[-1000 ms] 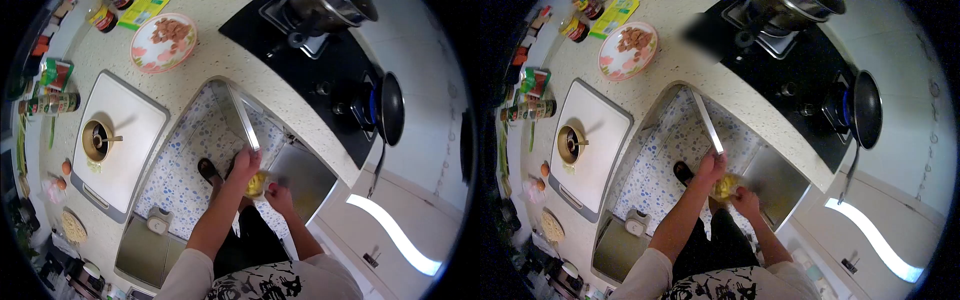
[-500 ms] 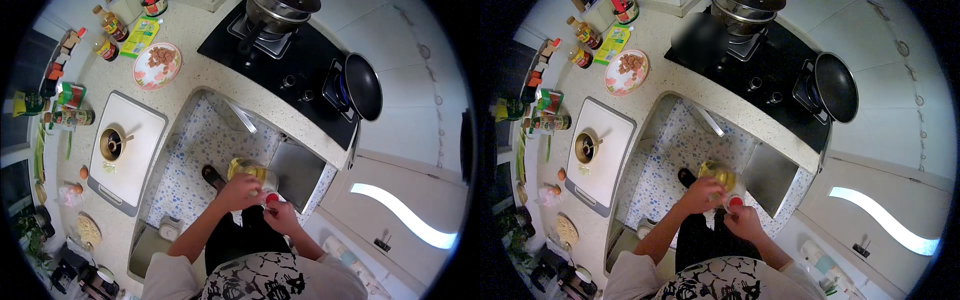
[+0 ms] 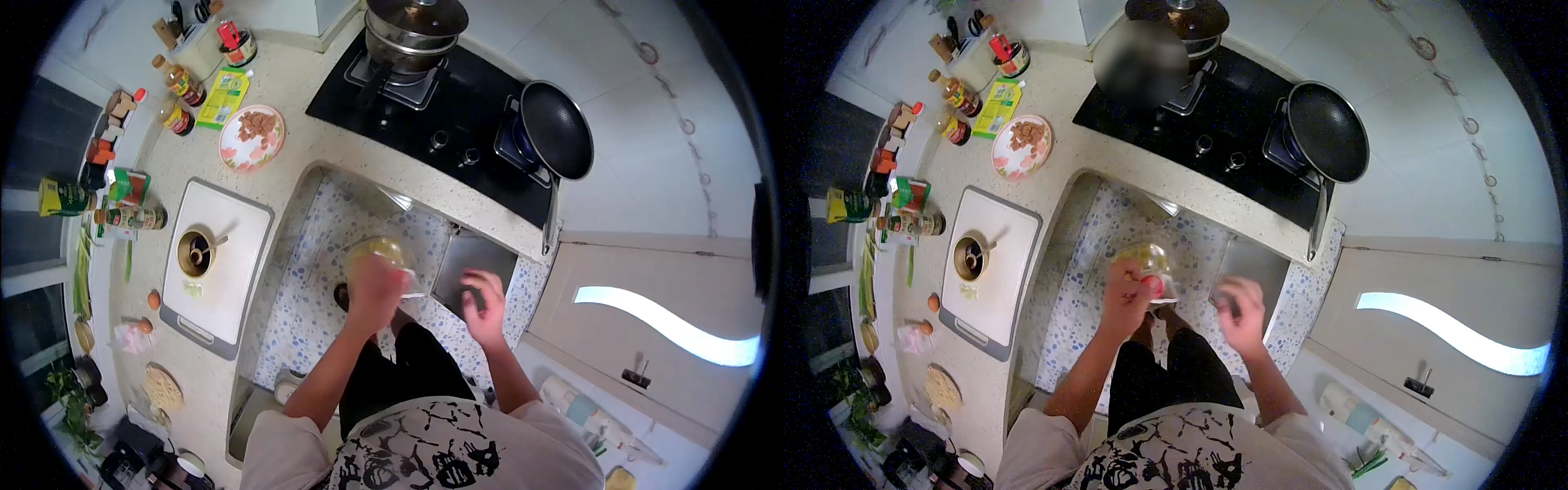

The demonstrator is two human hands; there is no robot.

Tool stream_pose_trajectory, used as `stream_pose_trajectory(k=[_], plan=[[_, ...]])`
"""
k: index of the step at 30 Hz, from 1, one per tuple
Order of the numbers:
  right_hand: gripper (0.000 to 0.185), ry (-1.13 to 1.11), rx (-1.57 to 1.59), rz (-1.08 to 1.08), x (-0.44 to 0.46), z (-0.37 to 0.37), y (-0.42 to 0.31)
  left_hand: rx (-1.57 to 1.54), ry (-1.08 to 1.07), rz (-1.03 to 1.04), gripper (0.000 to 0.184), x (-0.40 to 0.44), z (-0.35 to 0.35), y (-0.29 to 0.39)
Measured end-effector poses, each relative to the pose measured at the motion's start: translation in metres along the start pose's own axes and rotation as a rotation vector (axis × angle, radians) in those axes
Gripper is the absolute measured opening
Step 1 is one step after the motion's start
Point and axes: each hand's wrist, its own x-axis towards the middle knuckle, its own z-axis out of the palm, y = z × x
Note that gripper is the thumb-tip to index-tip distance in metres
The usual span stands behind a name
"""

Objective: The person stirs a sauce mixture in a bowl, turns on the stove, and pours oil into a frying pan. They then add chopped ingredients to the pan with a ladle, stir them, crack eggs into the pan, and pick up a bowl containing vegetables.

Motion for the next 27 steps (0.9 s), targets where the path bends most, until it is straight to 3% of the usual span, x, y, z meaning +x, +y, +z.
stream_pose_trajectory(k=[2,4,5,6,9,13,15,16,17,20,23,27], plan=[[0.036,0.17,-0.229,0.211,-0.046,0.004,0.082,0.175,0.03,0.136,0.017,0.004,-0.008,-0.002],[0.058,0.161,-0.534,0.553,-0.113,0.005,0.166,0.063,0.036,-0.037,0.017,-0.008,-0.006,-0.012],[0.056,0.133,-0.562,0.787,-0.15,0.007,0.209,0.013,0.044,-0.122,0.018,-0.01,-0.006,-0.015],[0.056,0.102,-0.581,1.021,-0.171,0.01,0.232,0.006,0.032,-0.148,0.019,-0.008,-0.008,-0.012],[0.054,0.064,-0.212,1.34,-0.174,0.009,0.232,-0.019,0.0,-0.204,0.023,-0.003,-0.017,-0.001],[0.043,-0.154,-0.33,1.117,-0.167,0.029,0.226,-0.016,-0.021,-0.155,0.022,-0.003,-0.025,0.009],[0.036,-0.03,-0.191,1.045,-0.161,0.061,0.222,-0.041,-0.028,-0.173,0.022,0.002,-0.028,0.021],[0.033,-0.001,0.106,1.214,-0.153,0.081,0.231,-0.087,-0.035,-0.221,0.022,0.007,-0.03,0.03],[0.027,0.13,0.397,1.233,-0.138,0.099,0.221,-0.131,-0.042,-0.269,0.022,0.013,-0.032,0.04],[0.046,0.148,0.618,1.113,-0.08,0.137,0.197,-0.456,0.032,-0.453,0.021,0.04,-0.03,0.073],[0.054,0.158,0.613,1.179,-0.013,0.164,0.176,-0.53,0.075,-0.385,0.02,0.064,-0.021,0.078],[0.062,0.07,0.887,0.977,0.028,0.166,0.163,-0.684,0.081,-0.356,0.026,0.098,-0.009,0.098]])
